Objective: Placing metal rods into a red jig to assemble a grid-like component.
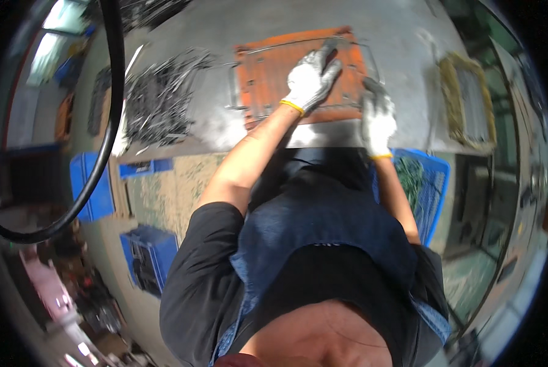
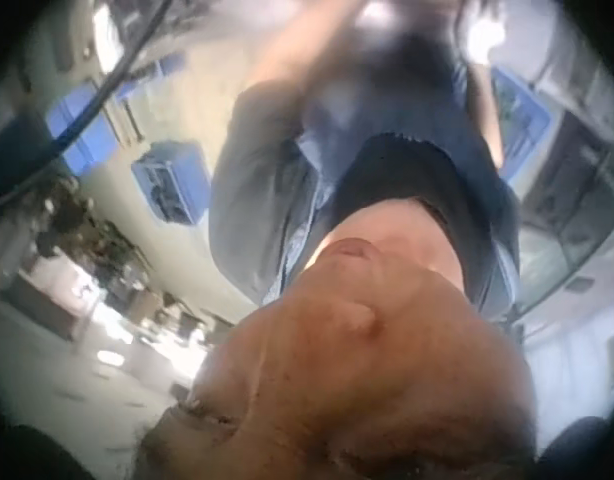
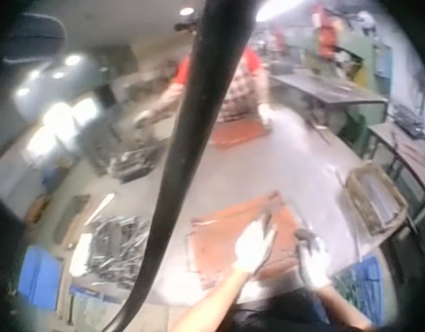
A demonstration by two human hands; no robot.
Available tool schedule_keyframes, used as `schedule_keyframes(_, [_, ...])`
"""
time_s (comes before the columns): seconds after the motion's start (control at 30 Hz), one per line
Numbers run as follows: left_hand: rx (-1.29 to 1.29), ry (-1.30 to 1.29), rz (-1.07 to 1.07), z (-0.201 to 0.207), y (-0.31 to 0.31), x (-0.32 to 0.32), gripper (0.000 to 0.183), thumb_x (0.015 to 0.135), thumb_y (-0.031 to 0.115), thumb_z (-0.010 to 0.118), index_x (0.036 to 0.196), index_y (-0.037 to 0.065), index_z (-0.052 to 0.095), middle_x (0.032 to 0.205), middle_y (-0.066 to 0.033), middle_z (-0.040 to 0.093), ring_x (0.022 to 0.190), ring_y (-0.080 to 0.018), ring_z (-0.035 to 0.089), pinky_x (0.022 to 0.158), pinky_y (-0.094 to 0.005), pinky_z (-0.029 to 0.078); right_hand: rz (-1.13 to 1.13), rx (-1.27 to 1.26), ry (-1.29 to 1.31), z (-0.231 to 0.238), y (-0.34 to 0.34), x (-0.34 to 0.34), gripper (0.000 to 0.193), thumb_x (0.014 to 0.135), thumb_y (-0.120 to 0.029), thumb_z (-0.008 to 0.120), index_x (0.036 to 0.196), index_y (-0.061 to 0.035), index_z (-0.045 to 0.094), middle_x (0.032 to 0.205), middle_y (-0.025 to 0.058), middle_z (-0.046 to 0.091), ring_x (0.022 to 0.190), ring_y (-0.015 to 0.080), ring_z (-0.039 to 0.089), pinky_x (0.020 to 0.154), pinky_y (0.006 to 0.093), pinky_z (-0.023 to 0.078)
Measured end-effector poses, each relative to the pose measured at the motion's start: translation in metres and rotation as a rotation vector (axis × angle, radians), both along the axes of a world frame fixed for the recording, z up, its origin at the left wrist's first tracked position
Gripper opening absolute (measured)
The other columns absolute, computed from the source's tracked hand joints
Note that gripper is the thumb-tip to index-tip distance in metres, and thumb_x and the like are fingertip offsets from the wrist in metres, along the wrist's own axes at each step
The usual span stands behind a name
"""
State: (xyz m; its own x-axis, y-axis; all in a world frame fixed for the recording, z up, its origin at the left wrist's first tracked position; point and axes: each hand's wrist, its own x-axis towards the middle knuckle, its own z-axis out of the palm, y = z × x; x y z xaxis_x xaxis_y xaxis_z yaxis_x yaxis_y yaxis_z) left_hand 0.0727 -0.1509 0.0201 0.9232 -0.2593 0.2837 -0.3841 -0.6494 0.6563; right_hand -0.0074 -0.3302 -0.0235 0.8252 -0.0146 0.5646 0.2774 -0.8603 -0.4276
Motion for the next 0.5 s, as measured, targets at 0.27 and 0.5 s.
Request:
schedule_keyframes(0.27, [-0.007, -0.362, 0.985, 0.032, 0.256, 0.012, 0.047, 0.089, 0.046, 0.055, 0.09, 0.001, 0.068, 0.071, -0.0174, 0.066, 0.061, -0.032, 0.063, 0.06, -0.0413, 0.05, -0.087, 0.318, 0.164, 0.015, 0.011, -0.005, 0.029, 0.096, -0.018, 0.046, 0.117, -0.0086, 0.063, 0.118, 0.0127, 0.062, 0.108, 0.028, 0.058, 0.095, 0.0375, 0.043])
schedule_keyframes(0.5, [0.125, 0.009, 1.316, 0.039, 0.413, -0.029, 0.042, 0.093, 0.037, 0.052, 0.102, -0.001, 0.066, 0.088, -0.0189, 0.07, 0.076, -0.0318, 0.066, 0.068, -0.0356, 0.051, -0.053, 0.246, 0.076, 0.024, 0.017, 0.0, 0.028, 0.096, -0.016, 0.047, 0.115, -0.0063, 0.064, 0.119, 0.0116, 0.063, 0.112, 0.0273, 0.057, 0.098, 0.0372, 0.042])
